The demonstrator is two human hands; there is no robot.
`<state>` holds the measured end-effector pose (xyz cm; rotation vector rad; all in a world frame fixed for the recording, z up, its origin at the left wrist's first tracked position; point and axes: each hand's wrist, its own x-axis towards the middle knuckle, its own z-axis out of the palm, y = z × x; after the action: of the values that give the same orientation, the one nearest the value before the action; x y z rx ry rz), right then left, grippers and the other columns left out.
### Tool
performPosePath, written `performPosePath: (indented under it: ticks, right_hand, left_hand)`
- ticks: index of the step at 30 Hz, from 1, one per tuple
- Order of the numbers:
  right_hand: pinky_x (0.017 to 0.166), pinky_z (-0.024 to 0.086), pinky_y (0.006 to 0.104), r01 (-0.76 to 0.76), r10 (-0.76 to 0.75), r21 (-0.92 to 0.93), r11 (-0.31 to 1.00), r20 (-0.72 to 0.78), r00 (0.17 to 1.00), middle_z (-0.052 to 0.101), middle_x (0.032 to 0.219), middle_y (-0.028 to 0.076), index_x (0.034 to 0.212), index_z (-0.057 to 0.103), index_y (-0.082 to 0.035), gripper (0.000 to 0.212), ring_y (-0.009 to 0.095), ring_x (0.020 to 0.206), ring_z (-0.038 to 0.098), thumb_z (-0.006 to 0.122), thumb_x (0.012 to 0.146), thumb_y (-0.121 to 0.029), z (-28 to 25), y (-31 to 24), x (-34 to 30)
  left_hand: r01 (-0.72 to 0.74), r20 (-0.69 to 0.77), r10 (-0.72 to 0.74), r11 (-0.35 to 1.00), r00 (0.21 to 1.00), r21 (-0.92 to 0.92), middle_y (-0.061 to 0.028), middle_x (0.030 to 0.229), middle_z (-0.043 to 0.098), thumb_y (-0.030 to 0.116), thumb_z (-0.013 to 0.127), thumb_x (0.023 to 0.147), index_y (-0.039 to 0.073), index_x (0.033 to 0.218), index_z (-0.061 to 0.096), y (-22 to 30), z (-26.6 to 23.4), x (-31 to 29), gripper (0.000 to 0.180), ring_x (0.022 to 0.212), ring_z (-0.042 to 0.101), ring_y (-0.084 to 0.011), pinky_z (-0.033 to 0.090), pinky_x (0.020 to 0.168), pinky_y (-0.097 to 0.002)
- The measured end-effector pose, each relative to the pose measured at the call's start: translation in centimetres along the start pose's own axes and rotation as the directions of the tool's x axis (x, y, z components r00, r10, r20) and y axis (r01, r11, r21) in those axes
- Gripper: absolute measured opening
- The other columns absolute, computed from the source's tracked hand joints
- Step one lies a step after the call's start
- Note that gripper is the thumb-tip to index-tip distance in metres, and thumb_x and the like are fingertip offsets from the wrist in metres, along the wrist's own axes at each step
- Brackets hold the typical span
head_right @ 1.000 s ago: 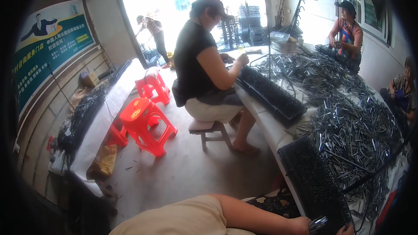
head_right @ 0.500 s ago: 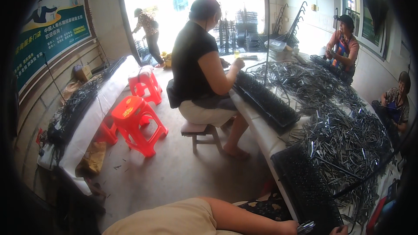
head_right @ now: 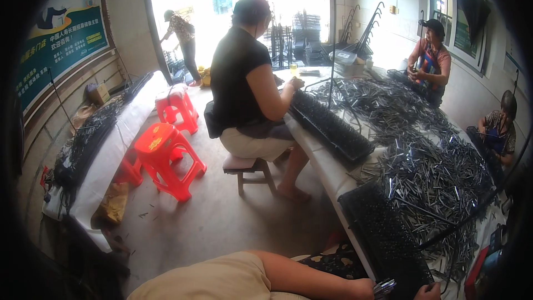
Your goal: The person inserts small metal pins into a perforated board by hand for assembly.
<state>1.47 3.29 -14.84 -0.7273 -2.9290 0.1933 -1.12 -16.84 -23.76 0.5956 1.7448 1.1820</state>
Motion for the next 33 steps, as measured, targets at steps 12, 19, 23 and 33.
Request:
performPosePath:
  ticks: [12, 19, 23, 33]
  right_hand:
    - [0.062, 0.047, 0.0492, 0.289, -0.185, 0.185, 0.939, -0.435, 0.881, 0.062, 0.071, 0.018, 0.075, 0.060, -0.006, 0.012, 0.040, 0.069, 0.062, 0.067, 0.075, -0.016, 4.0, 2.8, 3.8]
    - [0.062, 0.050, 0.0493, 0.251, -0.100, 0.350, 0.902, -0.394, 0.913, 0.065, 0.073, 0.017, 0.076, 0.063, -0.007, 0.012, 0.040, 0.070, 0.063, 0.066, 0.076, -0.018, 3.4, 5.1, 4.2]
    - [0.062, 0.050, 0.0475, 0.259, -0.115, 0.437, 0.861, -0.330, 0.937, 0.066, 0.074, 0.017, 0.078, 0.065, -0.005, 0.012, 0.039, 0.072, 0.064, 0.064, 0.076, -0.018, 2.8, 6.9, 4.1]
    - [0.061, 0.051, 0.0349, 0.293, -0.211, 0.458, 0.839, -0.223, 0.952, 0.068, 0.073, 0.015, 0.085, 0.069, -0.002, 0.014, 0.028, 0.064, 0.066, 0.067, 0.079, -0.014, 2.8, 7.3, 4.7]
  left_hand:
    - [0.116, -0.024, -0.155, 0.823, 0.988, -0.556, -0.0081, 0.080, 0.068, 0.007, 0.075, 0.077, 0.003, 0.095, 0.064, -0.1, 0.5, -0.9, 0.021, 0.069, 0.067, -0.0175, 0.052, 0.056, -0.0313]
    - [0.208, -0.021, -0.268, 0.793, 0.963, -0.572, -0.0070, 0.081, 0.067, 0.004, 0.075, 0.076, 0.005, 0.094, 0.064, 1.1, 0.3, -0.5, 0.021, 0.068, 0.064, -0.0176, 0.047, 0.053, -0.0291]
    - [0.226, 0.002, -0.272, 0.792, 0.962, -0.567, -0.0086, 0.079, 0.066, 0.000, 0.073, 0.076, 0.004, 0.094, 0.062, 1.7, 1.0, -0.3, 0.021, 0.067, 0.065, -0.0208, 0.047, 0.054, -0.0303]
    - [0.246, -0.044, -0.335, 0.770, 0.941, -0.588, -0.0089, 0.079, 0.066, -0.001, 0.071, 0.077, 0.004, 0.092, 0.063, 1.7, 1.5, -0.2, 0.017, 0.067, 0.064, -0.0201, 0.047, 0.054, -0.0300]
